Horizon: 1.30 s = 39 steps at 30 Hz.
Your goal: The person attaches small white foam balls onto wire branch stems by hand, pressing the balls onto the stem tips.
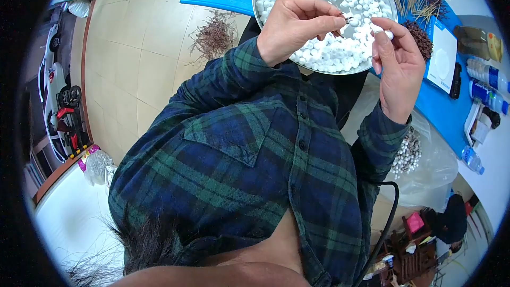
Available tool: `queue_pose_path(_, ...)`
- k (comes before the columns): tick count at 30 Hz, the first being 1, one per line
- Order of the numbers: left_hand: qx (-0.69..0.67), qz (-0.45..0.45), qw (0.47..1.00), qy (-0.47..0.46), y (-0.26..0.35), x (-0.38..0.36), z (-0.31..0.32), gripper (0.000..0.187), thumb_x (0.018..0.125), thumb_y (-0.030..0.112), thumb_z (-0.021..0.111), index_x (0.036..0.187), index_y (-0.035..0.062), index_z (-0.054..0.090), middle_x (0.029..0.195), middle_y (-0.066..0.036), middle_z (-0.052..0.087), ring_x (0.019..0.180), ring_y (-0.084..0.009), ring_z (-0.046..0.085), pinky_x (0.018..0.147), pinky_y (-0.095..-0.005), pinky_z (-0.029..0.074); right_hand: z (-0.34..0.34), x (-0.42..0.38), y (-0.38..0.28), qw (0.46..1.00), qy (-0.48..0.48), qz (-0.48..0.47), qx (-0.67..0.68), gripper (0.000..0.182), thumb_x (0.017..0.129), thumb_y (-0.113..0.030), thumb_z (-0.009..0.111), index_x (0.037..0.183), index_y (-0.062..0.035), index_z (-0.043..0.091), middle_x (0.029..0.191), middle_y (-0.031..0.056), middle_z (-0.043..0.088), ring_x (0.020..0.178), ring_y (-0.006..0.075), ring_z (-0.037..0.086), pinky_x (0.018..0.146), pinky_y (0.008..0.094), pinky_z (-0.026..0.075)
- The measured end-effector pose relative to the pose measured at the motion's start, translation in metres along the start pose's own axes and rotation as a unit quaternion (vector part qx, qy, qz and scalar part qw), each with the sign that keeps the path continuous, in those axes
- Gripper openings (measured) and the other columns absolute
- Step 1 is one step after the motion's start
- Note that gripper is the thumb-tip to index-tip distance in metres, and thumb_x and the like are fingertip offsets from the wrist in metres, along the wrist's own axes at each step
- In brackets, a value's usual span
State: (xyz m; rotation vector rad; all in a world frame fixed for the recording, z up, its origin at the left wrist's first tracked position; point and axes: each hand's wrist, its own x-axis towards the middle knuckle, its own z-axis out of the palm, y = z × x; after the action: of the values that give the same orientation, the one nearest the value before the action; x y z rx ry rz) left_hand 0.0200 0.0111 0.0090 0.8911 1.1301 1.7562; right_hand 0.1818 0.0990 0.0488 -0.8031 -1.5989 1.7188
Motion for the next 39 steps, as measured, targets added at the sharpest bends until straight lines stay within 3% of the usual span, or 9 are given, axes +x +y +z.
queue_pose_path(21, 0.037, 0.032, 0.999, -0.007, -0.003, 0.000, 0.000, 0.011, 0.075, 0.003, 0.072, 0.086, 0.0022, 0.070, 0.067, -0.005, 0.065, 0.054, -0.0057, 0.055, 0.046, -0.0146, 0.040, 0.013, 0.003, -0.008, 0.996, -0.011, -0.031, -0.082, 0.018, 0.084, -0.006, 0.064, 0.101, 0.0008, 0.064, 0.077, 0.0036, 0.058, 0.060, 0.0066, 0.046, 0.050, 0.0154, 0.034)
queue_pose_path(30, 0.049, 0.045, 0.998, -0.014, -0.002, 0.000, 0.000, 0.009, 0.074, 0.002, 0.072, 0.083, 0.0017, 0.070, 0.067, -0.005, 0.065, 0.054, -0.0060, 0.055, 0.047, -0.0146, 0.041, 0.014, 0.003, -0.006, 0.973, -0.020, -0.124, -0.195, 0.017, 0.083, -0.005, 0.065, 0.099, 0.0014, 0.065, 0.085, 0.0038, 0.058, 0.063, 0.0084, 0.046, 0.053, 0.0168, 0.035)
queue_pose_path(39, 0.065, 0.034, 0.997, -0.027, -0.003, -0.002, 0.000, 0.009, 0.074, 0.000, 0.072, 0.083, 0.0018, 0.071, 0.068, -0.006, 0.066, 0.057, -0.0077, 0.058, 0.049, -0.0154, 0.044, 0.009, 0.001, -0.006, 0.978, -0.041, -0.092, -0.182, 0.016, 0.083, -0.005, 0.065, 0.098, 0.0013, 0.065, 0.087, 0.0040, 0.058, 0.064, 0.0089, 0.046, 0.053, 0.0180, 0.034)
